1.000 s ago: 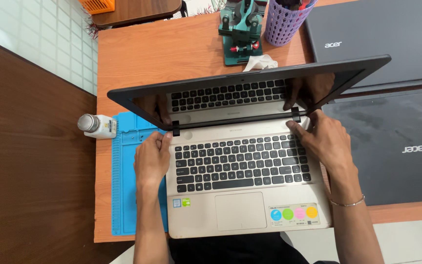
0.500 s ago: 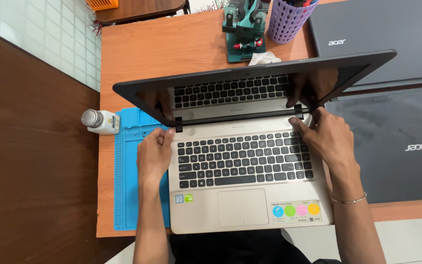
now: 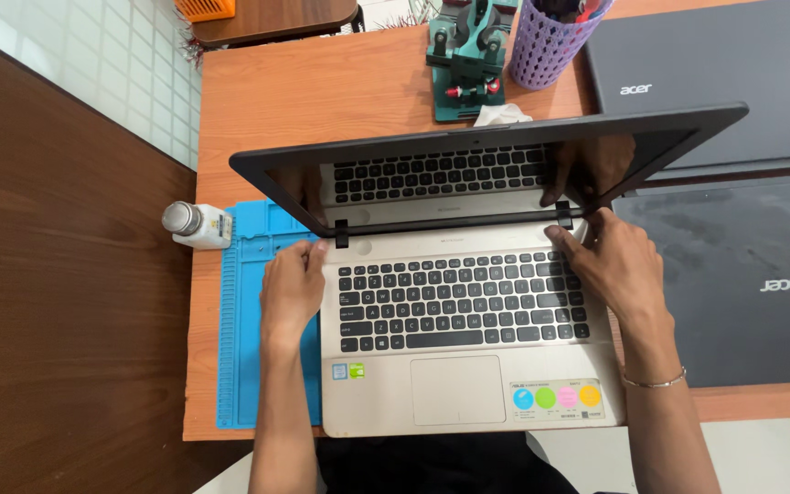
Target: The person works on the internal components of an open laptop using a screwdriver. They handle a circuit board, a cooling fan, and various small screws before placing the keyboard assembly back onto the base and testing the keys.
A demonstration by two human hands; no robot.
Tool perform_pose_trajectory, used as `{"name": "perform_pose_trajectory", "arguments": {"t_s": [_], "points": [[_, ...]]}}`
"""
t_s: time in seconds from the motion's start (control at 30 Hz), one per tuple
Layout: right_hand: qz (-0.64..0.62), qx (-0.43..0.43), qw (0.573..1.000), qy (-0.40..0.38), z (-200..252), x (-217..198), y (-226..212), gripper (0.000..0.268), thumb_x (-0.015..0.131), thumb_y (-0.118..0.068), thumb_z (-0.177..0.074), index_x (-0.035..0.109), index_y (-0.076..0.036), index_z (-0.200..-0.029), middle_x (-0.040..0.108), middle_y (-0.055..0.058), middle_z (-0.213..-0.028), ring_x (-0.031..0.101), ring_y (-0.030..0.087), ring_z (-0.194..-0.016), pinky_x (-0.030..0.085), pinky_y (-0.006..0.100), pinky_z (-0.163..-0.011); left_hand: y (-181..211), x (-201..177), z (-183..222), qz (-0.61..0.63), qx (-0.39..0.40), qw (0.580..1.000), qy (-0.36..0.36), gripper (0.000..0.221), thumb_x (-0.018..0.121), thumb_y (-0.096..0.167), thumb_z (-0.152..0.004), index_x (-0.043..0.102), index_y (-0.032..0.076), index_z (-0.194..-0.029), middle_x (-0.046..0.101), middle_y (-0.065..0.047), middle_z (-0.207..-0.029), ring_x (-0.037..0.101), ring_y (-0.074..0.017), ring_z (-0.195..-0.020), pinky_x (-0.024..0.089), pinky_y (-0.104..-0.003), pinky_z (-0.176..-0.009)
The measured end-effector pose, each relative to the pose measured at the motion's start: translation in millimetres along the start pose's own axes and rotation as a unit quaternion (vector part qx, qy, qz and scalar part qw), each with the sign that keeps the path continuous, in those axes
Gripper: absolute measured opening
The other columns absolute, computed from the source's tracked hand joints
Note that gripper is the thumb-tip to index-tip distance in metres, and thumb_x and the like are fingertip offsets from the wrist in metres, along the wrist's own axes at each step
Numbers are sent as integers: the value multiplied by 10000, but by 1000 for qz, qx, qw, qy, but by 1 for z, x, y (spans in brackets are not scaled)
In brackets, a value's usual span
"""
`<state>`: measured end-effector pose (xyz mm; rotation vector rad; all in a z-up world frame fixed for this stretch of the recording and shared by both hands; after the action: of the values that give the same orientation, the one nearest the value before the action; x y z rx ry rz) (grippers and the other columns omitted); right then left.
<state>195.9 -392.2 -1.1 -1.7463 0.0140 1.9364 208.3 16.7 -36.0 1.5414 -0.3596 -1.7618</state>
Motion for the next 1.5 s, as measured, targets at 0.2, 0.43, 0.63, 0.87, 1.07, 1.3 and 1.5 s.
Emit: {"name": "perform_pose_trajectory", "arguments": {"t_s": [0.2,0.43,0.63,0.87,1.07,1.3,1.5], "points": [[7,-10,1000,11,-1,2,1,654,729,-612,-868,699,2,-1093,739,250,-891,717,444,-870,553,546,-781,-1,2,-2,-3,16,1000,13,423,551,375,-1027,644,9,-836,669,-183,-735,639,-417,-759,473,-502,-678],[7,2,1000,1,-1,4,2,676,723,-621,-869,705,9,-1114,743,245,-884,726,434,-857,562,537,-780,1,-2,2,-13,18,999,30,416,553,399,-1009,674,38,-843,695,-133,-750,640,-398,-785,473,-497,-661],[10,4,1000,-2,-1,4,2,681,723,-627,-878,706,13,-1108,742,248,-879,728,433,-858,562,534,-782,-2,0,-3,11,7,1000,-12,431,539,410,-1015,682,39,-849,693,-126,-704,660,-324,-689,487,-465,-653],[14,5,1000,-2,-1,3,1,679,717,-625,-878,703,9,-1123,743,258,-897,720,444,-877,555,544,-797,1,1,1,-7,37,999,29,430,544,388,-1032,659,20,-842,687,-168,-755,640,-420,-780,473,-511,-664],[8,9,1000,-7,-1,2,0,674,709,-617,-874,691,4,-1132,741,256,-897,722,445,-871,554,549,-795,3,3,9,-27,1,999,40,488,568,500,-978,651,37,-848,703,-174,-753,675,-405,-791,492,-515,-684],[11,13,1000,-10,0,0,-2,645,716,-614,-879,674,9,-1042,735,267,-890,716,450,-879,553,549,-794,13,5,7,-64,2,998,29,628,701,651,-839,600,34,-771,655,-152,-676,660,-354,-696,493,-490,-639],[2,6,1000,-17,-2,1,-1,650,713,-606,-874,670,8,-1085,742,257,-922,724,436,-893,560,541,-815,10,6,2,-42,-22,999,2,654,734,644,-815,542,35,-674,553,-98,-557,564,-273,-560,441,-452,-554]]}}
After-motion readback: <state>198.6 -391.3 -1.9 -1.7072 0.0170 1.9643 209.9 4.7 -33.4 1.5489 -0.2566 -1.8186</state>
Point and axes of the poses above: each hand's wrist, its own z-axis away from the middle knuckle, its own x-axis out of the palm, y = z × x, the point moved 6 cm from there along -z, towards the middle knuckle
